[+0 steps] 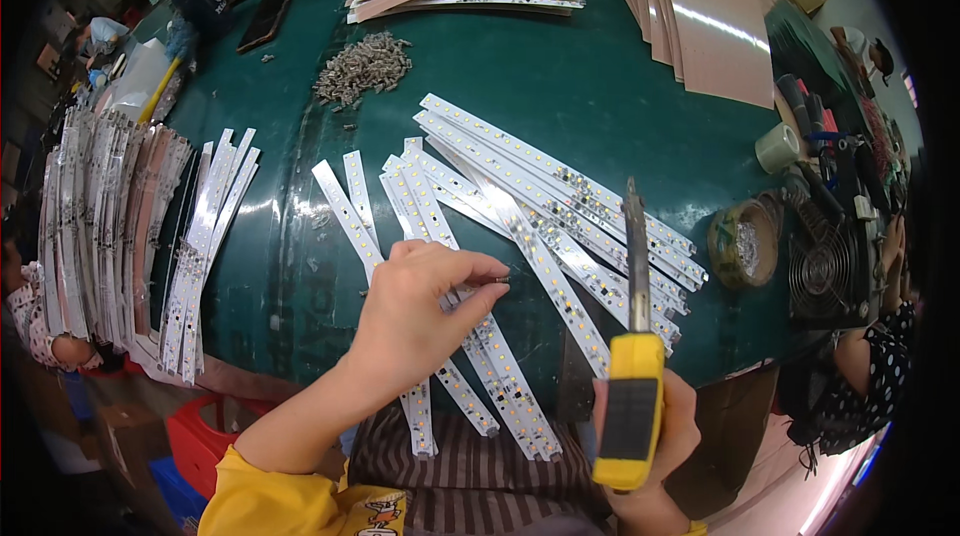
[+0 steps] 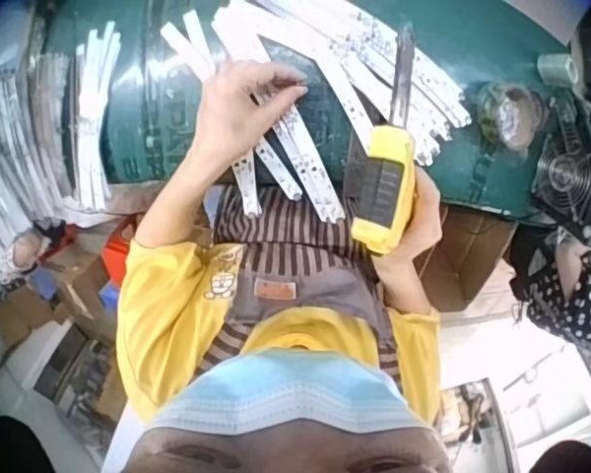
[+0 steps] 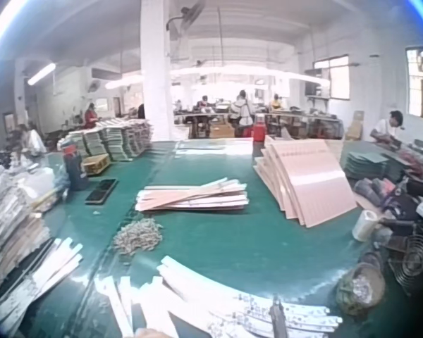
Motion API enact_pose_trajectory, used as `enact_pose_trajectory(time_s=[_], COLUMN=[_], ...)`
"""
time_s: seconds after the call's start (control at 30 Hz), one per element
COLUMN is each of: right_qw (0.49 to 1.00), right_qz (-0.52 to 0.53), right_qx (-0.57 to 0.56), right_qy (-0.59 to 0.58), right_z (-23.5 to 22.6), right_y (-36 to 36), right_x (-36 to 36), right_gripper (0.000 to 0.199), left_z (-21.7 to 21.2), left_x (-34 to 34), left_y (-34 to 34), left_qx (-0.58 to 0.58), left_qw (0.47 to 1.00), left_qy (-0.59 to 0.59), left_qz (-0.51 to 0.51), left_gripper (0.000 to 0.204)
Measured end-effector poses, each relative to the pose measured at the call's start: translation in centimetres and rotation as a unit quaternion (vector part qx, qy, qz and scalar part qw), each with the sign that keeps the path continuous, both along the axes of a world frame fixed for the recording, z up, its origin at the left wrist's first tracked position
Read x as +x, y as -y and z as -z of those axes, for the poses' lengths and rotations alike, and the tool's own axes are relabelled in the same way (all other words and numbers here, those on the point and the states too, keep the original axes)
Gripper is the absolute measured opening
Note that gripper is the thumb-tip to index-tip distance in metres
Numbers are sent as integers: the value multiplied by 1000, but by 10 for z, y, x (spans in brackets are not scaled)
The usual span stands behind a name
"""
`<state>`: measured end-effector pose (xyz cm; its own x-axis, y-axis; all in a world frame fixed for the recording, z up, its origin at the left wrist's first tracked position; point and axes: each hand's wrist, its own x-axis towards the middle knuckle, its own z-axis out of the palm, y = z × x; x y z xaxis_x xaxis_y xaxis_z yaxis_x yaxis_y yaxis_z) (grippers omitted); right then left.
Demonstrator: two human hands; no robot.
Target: The person solders small components onto LED light strips using a soldering iron, picking connectors from a pile on the workbench and attaching them to the strips by hand.
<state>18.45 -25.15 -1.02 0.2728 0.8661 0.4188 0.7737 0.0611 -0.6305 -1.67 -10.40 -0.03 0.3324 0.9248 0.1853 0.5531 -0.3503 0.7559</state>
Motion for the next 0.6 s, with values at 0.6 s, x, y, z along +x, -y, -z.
enact_pose_trajectory(time_s=[0.6], right_qw=[992], right_qz=[58], right_qx=[-104], right_qy=[-43], right_z=[21], right_y=[76], right_x=[25], right_gripper=[60], left_z=[13], left_x=[12], left_y=[16], left_qx=[111], left_qw=[990], left_qy=[-52], left_qz=[63], left_gripper=[12])
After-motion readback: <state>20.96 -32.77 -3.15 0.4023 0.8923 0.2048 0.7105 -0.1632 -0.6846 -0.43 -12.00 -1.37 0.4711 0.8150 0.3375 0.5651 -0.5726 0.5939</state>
